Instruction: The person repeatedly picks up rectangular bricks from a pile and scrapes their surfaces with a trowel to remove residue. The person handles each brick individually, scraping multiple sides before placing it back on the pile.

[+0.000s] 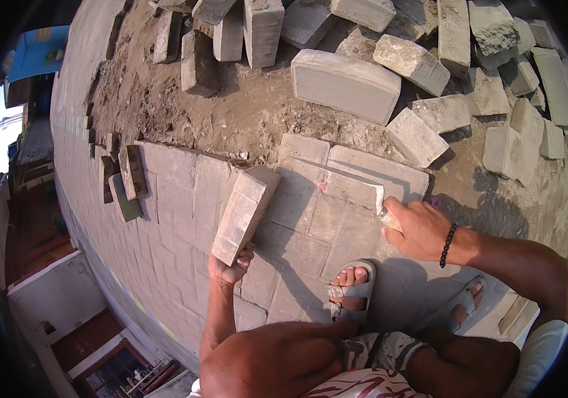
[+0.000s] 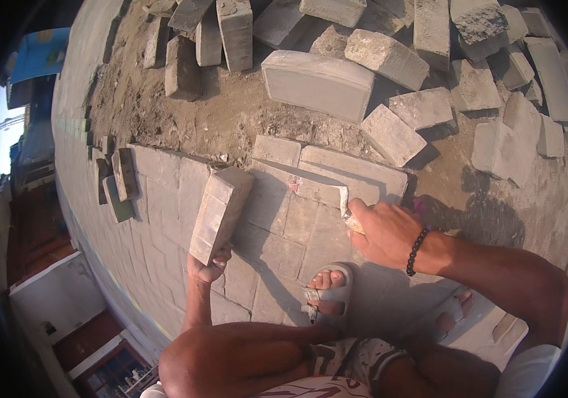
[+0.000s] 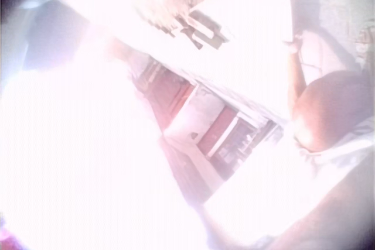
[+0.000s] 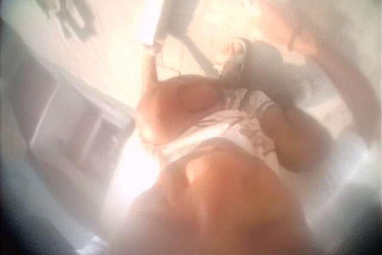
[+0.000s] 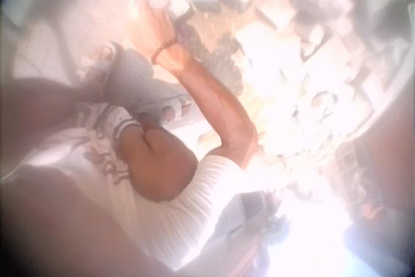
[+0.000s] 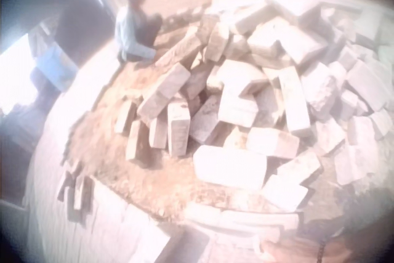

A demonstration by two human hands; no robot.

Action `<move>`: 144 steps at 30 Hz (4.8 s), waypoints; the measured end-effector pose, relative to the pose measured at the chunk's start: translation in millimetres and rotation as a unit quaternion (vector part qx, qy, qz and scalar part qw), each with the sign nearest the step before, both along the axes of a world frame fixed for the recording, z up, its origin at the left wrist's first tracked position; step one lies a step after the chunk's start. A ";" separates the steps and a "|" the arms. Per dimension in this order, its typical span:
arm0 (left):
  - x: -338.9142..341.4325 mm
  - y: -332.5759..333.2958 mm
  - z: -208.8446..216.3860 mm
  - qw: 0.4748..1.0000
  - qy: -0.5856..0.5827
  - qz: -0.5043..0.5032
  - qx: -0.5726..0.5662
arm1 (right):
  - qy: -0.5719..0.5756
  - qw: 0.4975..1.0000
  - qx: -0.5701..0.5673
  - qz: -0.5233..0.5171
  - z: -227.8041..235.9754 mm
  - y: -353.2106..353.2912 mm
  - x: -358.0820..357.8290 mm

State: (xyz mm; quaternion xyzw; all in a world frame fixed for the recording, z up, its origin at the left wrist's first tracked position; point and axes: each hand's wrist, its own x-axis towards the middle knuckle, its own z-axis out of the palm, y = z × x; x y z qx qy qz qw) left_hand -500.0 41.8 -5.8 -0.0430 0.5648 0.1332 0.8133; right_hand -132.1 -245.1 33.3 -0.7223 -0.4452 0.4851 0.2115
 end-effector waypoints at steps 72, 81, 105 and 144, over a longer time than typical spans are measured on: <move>446.9 -498.5 144.5 -0.306 -0.580 -0.306 0.691 | -0.006 0.939 -0.150 -0.309 47.9 -402.3 -131.4; 389.0 -279.9 80.7 -0.263 -0.362 -0.623 0.641 | -0.111 0.954 -0.162 -0.228 44.2 -362.0 -85.7; 407.7 151.1 26.9 0.567 0.338 -0.275 0.699 | -0.074 0.978 -0.186 -0.051 26.3 -246.3 -33.5; 343.0 -39.6 163.4 0.336 0.156 -0.595 0.713 | -0.060 0.963 -0.202 -0.168 77.2 -265.2 -31.0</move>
